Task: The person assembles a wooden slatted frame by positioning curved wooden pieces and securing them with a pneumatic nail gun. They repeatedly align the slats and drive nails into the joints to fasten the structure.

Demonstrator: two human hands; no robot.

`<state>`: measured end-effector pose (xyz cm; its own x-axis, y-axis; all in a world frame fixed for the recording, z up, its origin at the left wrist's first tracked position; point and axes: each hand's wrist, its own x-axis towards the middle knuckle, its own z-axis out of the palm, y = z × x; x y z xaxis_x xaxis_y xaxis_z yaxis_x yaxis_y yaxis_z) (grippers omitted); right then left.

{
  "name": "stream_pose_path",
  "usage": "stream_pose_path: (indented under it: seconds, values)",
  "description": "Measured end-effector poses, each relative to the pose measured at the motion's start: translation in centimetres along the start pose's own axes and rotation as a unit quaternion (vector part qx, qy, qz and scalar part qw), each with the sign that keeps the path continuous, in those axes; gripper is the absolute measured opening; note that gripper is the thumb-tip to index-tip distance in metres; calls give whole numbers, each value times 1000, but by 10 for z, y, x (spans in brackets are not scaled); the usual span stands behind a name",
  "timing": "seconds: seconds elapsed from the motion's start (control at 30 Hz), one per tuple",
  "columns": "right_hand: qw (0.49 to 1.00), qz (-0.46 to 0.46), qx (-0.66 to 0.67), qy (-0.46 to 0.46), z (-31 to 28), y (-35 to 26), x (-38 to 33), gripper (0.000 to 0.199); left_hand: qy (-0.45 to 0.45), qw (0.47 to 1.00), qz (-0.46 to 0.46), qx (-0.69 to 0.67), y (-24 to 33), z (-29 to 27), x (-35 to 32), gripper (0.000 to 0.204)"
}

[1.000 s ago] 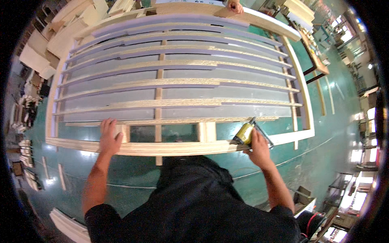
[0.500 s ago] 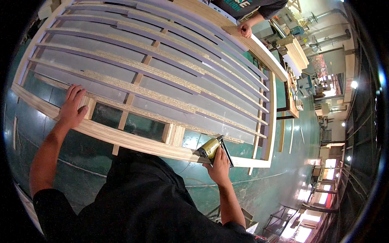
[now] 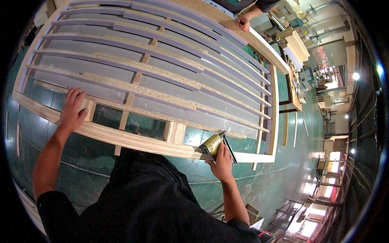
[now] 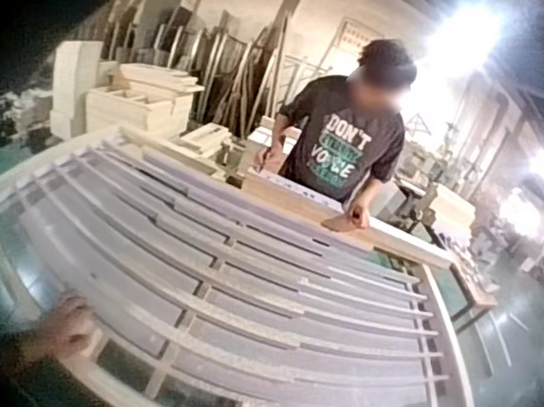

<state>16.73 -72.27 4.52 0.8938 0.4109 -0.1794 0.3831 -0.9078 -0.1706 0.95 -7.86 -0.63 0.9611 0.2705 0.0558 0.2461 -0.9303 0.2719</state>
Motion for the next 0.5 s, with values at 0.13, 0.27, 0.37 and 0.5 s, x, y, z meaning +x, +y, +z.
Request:
stream_pose_path:
  seconds: [0.13,0.27,0.37,0.5]
  values:
    - [1000,-1,0,0,-2,-2,1,121,2,1000,-3,3,-2,3,-1,69]
    - [1000,-3,7,-1,-2,-2,0,121,0,1000,-8,3,0,1,0,70]
    - [999,-21,-13,22,-1,-2,1,121,12,1000,4,6,-7,7,-2,70]
    - [1000,-14,-13,13,1,-2,1,121,17,1000,9,5,-6,6,-2,70]
